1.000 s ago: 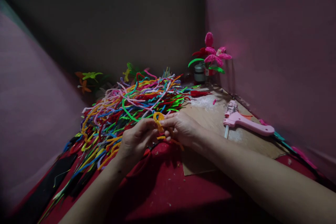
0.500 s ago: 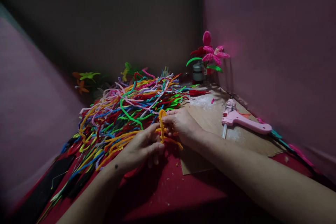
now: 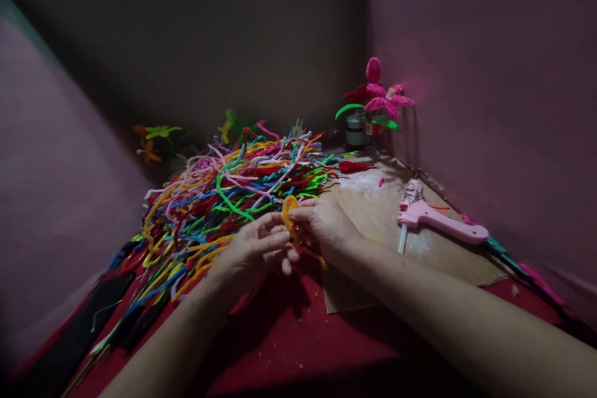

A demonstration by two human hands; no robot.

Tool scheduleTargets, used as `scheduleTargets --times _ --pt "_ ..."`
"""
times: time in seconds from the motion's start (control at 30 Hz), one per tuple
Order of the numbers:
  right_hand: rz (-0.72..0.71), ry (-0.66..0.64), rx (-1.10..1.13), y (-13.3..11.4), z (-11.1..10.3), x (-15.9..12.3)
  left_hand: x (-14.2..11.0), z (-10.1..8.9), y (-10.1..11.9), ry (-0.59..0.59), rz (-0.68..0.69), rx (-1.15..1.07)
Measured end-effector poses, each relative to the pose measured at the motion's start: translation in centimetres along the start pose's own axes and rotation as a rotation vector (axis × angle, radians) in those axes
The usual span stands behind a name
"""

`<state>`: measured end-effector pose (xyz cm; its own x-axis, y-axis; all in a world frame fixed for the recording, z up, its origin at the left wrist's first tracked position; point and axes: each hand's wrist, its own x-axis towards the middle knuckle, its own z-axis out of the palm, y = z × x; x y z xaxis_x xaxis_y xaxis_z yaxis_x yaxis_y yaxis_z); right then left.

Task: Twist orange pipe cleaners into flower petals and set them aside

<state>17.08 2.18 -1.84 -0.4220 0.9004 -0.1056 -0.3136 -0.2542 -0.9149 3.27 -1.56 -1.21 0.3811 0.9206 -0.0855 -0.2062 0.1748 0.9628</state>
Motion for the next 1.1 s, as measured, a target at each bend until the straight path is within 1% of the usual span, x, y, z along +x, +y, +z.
scheduleTargets --times 0.1,0.2,0.27,0.33,0.53,0.67,0.77,0.93,1.0,1.1 --pt "0.026 0.005 0.009 -0.1 0.3 -0.3 0.1 0.6 -0.5 0.095 0.016 0.038" --pt "-0.029 0.044 0.034 0.0 0.4 -0.3 0.0 0.9 -0.5 0.168 0.018 0.073" --pt "-0.054 0.047 0.030 0.1 0.4 -0.3 -0.2 1.1 -0.5 0.160 0.008 0.075" --pt "-0.047 0.035 0.028 0.3 0.3 -0.3 -0.3 1.1 -0.4 0.144 -0.001 0.070" --pt "-0.050 0.011 0.013 0.2 0.2 -0.3 -0.2 0.9 -0.3 0.218 0.019 0.135" --pt "-0.112 0.054 0.004 -0.3 0.1 -0.3 -0.3 1.0 -0.2 0.251 0.002 0.163" --pt "-0.141 0.096 -0.004 -0.3 -0.1 0.0 -0.3 0.9 -0.2 0.224 -0.023 0.120" --pt "-0.142 0.094 0.057 -0.1 -0.3 0.5 -0.2 -0.1 -0.3 0.082 -0.118 -0.124" --pt "-0.118 0.086 0.038 -0.2 -0.2 0.4 -0.2 -0.4 -0.2 0.076 -0.121 -0.117" --pt "-0.093 0.067 -0.039 -0.6 -0.2 0.2 -0.4 -0.3 0.1 0.116 -0.051 -0.013"
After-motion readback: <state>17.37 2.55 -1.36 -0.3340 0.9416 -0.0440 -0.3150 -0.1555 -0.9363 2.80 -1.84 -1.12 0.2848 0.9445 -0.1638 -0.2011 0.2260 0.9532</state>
